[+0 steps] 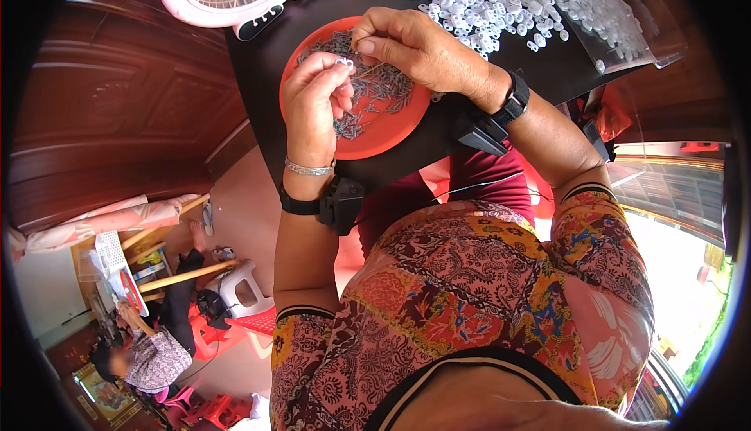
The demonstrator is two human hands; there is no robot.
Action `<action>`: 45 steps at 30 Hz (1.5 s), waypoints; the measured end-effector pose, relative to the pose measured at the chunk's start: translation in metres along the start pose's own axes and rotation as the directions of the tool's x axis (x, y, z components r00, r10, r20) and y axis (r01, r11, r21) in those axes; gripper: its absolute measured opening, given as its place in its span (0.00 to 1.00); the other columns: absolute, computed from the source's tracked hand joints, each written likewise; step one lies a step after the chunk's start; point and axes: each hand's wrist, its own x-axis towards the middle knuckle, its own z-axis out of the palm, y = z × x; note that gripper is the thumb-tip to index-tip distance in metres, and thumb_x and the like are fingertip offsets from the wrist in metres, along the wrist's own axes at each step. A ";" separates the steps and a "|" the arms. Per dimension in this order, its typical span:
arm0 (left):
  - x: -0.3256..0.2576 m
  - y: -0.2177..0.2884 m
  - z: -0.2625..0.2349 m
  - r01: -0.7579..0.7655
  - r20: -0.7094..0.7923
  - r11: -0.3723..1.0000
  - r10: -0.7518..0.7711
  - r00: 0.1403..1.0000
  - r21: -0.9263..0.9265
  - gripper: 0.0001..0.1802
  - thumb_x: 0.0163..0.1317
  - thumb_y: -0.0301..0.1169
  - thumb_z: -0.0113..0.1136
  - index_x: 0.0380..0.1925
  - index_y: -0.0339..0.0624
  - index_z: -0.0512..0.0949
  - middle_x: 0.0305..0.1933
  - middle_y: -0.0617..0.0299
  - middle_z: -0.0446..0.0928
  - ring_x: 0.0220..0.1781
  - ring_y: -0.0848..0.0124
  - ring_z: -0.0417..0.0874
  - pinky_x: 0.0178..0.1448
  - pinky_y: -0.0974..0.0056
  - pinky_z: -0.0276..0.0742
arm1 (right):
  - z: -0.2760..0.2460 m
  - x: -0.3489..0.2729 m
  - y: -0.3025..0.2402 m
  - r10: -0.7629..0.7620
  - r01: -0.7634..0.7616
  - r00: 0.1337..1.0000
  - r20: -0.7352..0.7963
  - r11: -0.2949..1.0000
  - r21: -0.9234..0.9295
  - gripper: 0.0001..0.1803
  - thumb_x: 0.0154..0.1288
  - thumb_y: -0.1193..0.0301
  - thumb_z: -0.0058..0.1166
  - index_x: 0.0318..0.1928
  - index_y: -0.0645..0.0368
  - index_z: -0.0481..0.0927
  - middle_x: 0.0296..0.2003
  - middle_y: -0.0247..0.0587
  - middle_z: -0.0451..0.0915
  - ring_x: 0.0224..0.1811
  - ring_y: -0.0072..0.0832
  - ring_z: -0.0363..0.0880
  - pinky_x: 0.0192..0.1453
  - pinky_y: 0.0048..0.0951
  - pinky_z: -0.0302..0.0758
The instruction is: Assembling metal pins into small white plastic components at a desk.
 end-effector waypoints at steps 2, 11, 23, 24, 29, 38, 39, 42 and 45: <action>0.001 -0.002 0.002 -0.065 -0.027 0.997 0.066 0.997 0.044 0.05 0.59 0.28 0.54 0.27 0.39 0.77 0.22 0.68 0.73 0.20 0.83 0.69 0.23 0.78 0.61 | 0.001 0.001 0.000 0.008 -0.008 1.000 -0.007 1.000 -0.012 0.08 0.70 0.71 0.48 0.38 0.64 0.74 0.28 0.31 0.74 0.33 0.17 0.71 0.41 0.23 0.71; 0.000 -0.009 0.000 -0.107 0.076 0.988 0.100 0.992 0.109 0.07 0.62 0.31 0.54 0.29 0.40 0.75 0.24 0.69 0.73 0.23 0.84 0.69 0.27 0.78 0.64 | 0.002 0.001 0.002 -0.067 0.070 0.998 0.021 0.983 -0.172 0.08 0.68 0.70 0.49 0.36 0.63 0.74 0.25 0.36 0.74 0.29 0.21 0.70 0.36 0.26 0.70; 0.000 -0.008 0.000 -0.136 0.100 0.986 0.127 0.987 0.092 0.07 0.63 0.31 0.54 0.28 0.40 0.74 0.23 0.70 0.70 0.23 0.84 0.68 0.27 0.78 0.64 | 0.001 0.002 0.006 -0.066 0.065 0.998 -0.008 0.995 -0.081 0.09 0.69 0.70 0.49 0.36 0.64 0.74 0.25 0.36 0.75 0.29 0.21 0.72 0.36 0.27 0.71; 0.000 -0.008 0.001 -0.136 0.101 0.986 0.126 0.987 0.092 0.07 0.63 0.31 0.54 0.28 0.40 0.74 0.23 0.70 0.70 0.23 0.84 0.68 0.27 0.78 0.64 | 0.000 0.001 0.005 -0.043 0.043 0.999 0.002 0.993 -0.106 0.09 0.67 0.68 0.50 0.37 0.62 0.75 0.27 0.40 0.78 0.31 0.29 0.76 0.37 0.30 0.73; -0.001 -0.009 0.001 -0.127 0.095 0.988 0.119 0.988 0.087 0.07 0.63 0.31 0.54 0.28 0.40 0.74 0.23 0.70 0.70 0.23 0.84 0.68 0.27 0.78 0.64 | 0.000 0.000 0.002 -0.032 0.035 0.999 0.027 0.989 -0.146 0.10 0.65 0.67 0.52 0.39 0.61 0.77 0.29 0.42 0.81 0.32 0.35 0.80 0.38 0.33 0.75; -0.001 -0.010 0.005 -0.157 0.078 0.979 0.148 0.986 0.133 0.07 0.62 0.29 0.53 0.28 0.37 0.73 0.22 0.69 0.69 0.23 0.82 0.68 0.27 0.76 0.65 | 0.001 -0.001 0.002 -0.010 0.015 0.999 0.053 0.994 -0.104 0.08 0.68 0.70 0.49 0.35 0.63 0.74 0.24 0.38 0.75 0.27 0.25 0.72 0.34 0.28 0.71; -0.002 -0.011 0.005 -0.156 0.076 0.979 0.147 0.986 0.133 0.07 0.62 0.29 0.53 0.28 0.37 0.73 0.22 0.69 0.69 0.23 0.82 0.68 0.27 0.76 0.65 | 0.000 0.000 0.002 0.001 0.007 0.998 0.057 0.989 -0.147 0.08 0.66 0.69 0.51 0.36 0.62 0.75 0.25 0.40 0.77 0.28 0.30 0.75 0.35 0.30 0.72; -0.002 -0.013 0.006 -0.150 0.068 0.985 0.144 0.987 0.091 0.06 0.62 0.28 0.52 0.28 0.36 0.73 0.22 0.68 0.69 0.23 0.82 0.67 0.27 0.76 0.66 | 0.001 -0.001 0.002 -0.006 0.015 0.999 0.054 0.985 -0.174 0.09 0.63 0.68 0.53 0.37 0.61 0.76 0.25 0.42 0.79 0.28 0.35 0.79 0.34 0.33 0.74; -0.004 -0.012 0.007 -0.153 0.033 0.975 0.150 0.988 0.158 0.06 0.61 0.28 0.53 0.29 0.36 0.73 0.22 0.68 0.69 0.22 0.82 0.67 0.26 0.76 0.65 | 0.002 -0.001 0.003 -0.011 0.019 0.999 0.045 0.984 -0.180 0.08 0.62 0.68 0.54 0.36 0.61 0.77 0.24 0.43 0.79 0.27 0.36 0.79 0.34 0.33 0.74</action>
